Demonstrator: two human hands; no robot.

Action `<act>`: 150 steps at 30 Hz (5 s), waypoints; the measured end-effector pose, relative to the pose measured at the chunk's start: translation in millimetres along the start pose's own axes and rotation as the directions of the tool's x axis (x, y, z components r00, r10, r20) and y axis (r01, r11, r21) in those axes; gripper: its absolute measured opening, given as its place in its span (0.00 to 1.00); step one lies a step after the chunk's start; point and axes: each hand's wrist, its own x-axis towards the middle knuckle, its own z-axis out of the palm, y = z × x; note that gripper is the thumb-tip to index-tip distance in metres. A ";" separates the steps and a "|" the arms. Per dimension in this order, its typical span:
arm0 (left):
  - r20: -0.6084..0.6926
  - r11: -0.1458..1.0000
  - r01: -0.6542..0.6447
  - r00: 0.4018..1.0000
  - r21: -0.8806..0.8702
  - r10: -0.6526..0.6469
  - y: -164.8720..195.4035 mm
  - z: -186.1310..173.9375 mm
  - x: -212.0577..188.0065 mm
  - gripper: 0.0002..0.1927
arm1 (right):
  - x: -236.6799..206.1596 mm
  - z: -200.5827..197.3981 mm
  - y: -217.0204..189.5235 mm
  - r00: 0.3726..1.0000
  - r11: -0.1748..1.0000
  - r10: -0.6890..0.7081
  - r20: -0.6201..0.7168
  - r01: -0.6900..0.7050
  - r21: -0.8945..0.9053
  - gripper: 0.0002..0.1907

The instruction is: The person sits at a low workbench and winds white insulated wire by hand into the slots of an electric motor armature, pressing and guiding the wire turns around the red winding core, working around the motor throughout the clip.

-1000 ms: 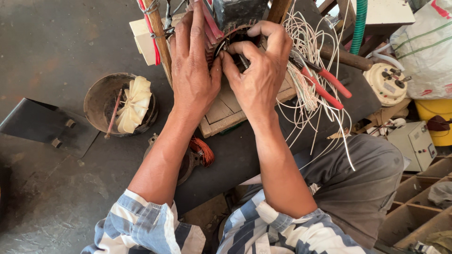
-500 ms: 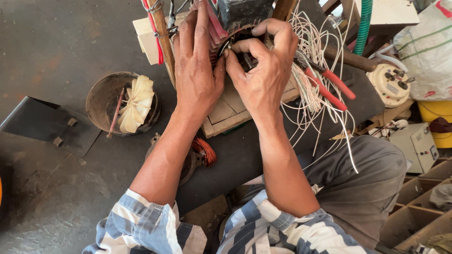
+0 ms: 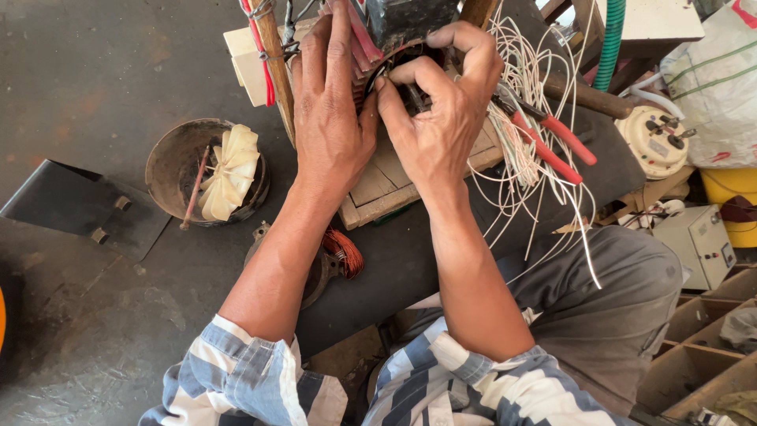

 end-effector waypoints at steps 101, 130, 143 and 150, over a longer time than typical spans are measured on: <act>-0.013 1.000 -0.005 1.000 0.015 0.005 -2.8 2.8 -1.8 0.41 | -10.3 9.0 14.6 1.000 1.000 -0.008 -0.006 0.008 -0.005 0.10; -0.023 0.999 -0.023 0.999 0.033 0.024 -9.3 8.3 -5.1 0.39 | -9.0 11.1 6.6 0.999 0.987 -0.041 -0.019 0.038 -0.158 0.06; -0.015 1.000 -0.012 1.000 0.025 0.013 -5.9 5.4 -2.1 0.36 | -8.1 3.1 4.2 0.997 0.978 -0.072 -0.016 0.068 -0.200 0.10; -0.014 0.999 -0.011 1.000 0.039 0.012 -5.9 5.4 -2.8 0.35 | -2.2 3.0 -1.2 0.995 0.969 -0.095 -0.020 0.088 -0.229 0.11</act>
